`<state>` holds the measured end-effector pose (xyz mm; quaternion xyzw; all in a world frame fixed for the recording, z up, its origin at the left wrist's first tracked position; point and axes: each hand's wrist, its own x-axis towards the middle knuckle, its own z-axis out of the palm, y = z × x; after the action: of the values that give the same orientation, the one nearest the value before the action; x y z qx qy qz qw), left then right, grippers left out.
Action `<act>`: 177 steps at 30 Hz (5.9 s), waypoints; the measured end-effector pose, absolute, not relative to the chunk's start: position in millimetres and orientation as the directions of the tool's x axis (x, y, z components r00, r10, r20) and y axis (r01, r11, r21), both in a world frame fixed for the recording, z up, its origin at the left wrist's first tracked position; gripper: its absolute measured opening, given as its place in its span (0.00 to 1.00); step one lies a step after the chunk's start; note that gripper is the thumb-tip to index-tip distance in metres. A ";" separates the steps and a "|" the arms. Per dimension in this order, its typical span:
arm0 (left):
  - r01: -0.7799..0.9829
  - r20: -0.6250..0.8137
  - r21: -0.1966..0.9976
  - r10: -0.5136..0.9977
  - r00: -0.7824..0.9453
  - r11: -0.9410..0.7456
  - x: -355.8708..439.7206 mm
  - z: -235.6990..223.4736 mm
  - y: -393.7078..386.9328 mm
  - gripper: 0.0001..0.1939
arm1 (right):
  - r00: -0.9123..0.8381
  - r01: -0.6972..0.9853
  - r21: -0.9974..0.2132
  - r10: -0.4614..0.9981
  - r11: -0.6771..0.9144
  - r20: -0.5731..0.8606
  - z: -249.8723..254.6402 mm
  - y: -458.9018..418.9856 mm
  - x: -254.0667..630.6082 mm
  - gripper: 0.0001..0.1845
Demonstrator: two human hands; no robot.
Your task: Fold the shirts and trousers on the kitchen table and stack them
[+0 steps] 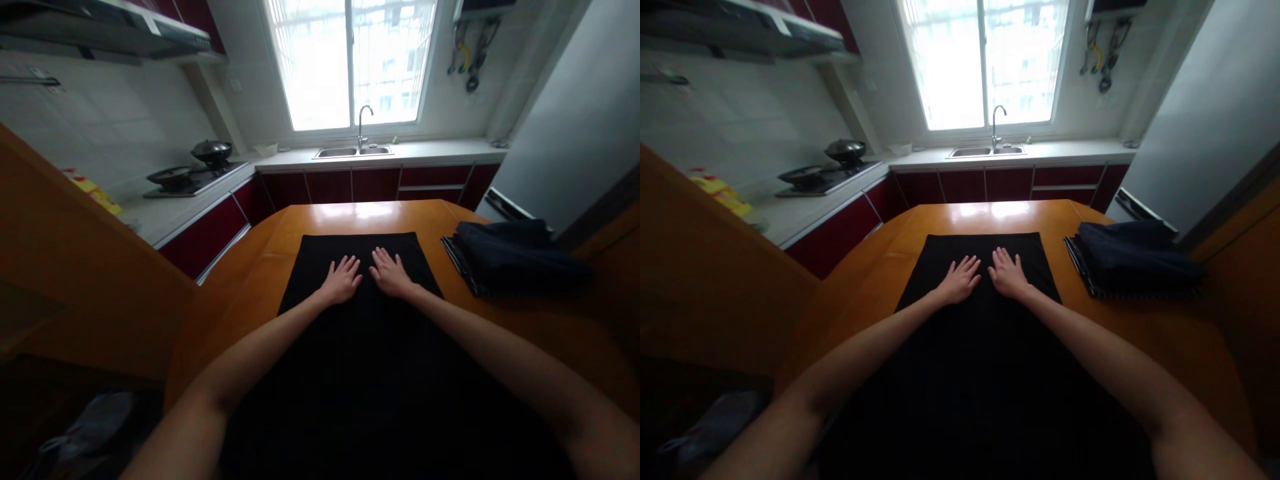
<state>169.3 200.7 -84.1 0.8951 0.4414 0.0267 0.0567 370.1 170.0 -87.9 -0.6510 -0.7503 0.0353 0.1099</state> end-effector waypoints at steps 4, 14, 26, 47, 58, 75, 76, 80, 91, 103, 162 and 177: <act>0.760 -0.006 0.129 0.766 0.643 -0.637 154.4 -90.8 165.0 0.33 | -0.206 0.955 -0.201 0.975 0.219 0.083 -102.2 124.8 372.4 0.35; 0.936 -0.046 0.073 0.936 0.348 -0.344 84.2 -46.7 141.4 0.34 | 0.086 0.996 -0.042 0.977 -0.079 0.195 -72.7 72.4 443.3 0.33; 0.578 0.058 0.131 0.588 0.807 -0.805 140.4 -88.6 -8.6 0.31 | -0.202 0.951 -0.214 0.973 0.222 0.112 -96.6 -42.6 307.7 0.35; 0.584 0.041 0.218 0.605 0.795 -0.782 134.9 -79.6 -2.7 0.30 | 0.072 0.987 -0.148 0.996 -0.064 0.049 -103.6 -33.2 404.2 0.47; 0.568 0.033 0.289 0.601 0.798 -0.771 131.0 -73.4 -1.7 0.30 | 0.073 0.985 -0.154 0.997 -0.073 -0.007 -102.2 129.3 449.6 0.42; 0.568 -0.042 0.365 0.597 0.801 -0.737 130.3 -59.8 -3.9 0.32 | 0.236 0.955 -0.197 0.970 -0.220 0.061 -85.4 252.4 482.0 0.37; 0.570 -0.040 0.361 0.598 0.801 -0.738 130.4 -59.8 -4.2 0.32 | 0.248 0.953 -0.200 0.965 -0.228 0.083 -84.6 249.6 473.6 0.38; 0.565 -0.021 0.329 0.593 0.805 -0.756 130.9 -62.4 -5.3 0.31 | 0.164 0.966 -0.219 0.981 -0.139 0.102 -87.0 224.7 419.1 0.37; 0.553 0.031 0.304 0.588 0.808 -0.776 130.5 -71.2 -4.0 0.30 | -0.268 0.936 -0.224 0.963 0.270 0.042 -100.3 189.3 383.0 0.39; 0.536 0.054 0.343 0.585 0.809 -0.772 128.6 -75.5 -5.0 0.31 | 0.264 0.955 -0.132 0.964 -0.264 -0.017 -90.1 243.3 457.4 0.44; 0.529 0.086 0.377 0.597 0.797 -0.760 127.3 -65.1 -11.1 0.32 | -0.406 0.845 -0.346 0.910 0.409 0.084 -71.0 138.5 311.6 0.35; 0.546 0.069 0.290 0.586 0.807 -0.786 129.6 -78.7 -0.8 0.31 | 0.006 0.976 -0.218 0.998 0.007 0.061 -110.4 -56.2 410.0 0.43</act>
<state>129.6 -0.8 -78.7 0.9418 0.3005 0.0780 0.1292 410.0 -56.2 -110.4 -0.7023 -0.7027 0.0558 0.0992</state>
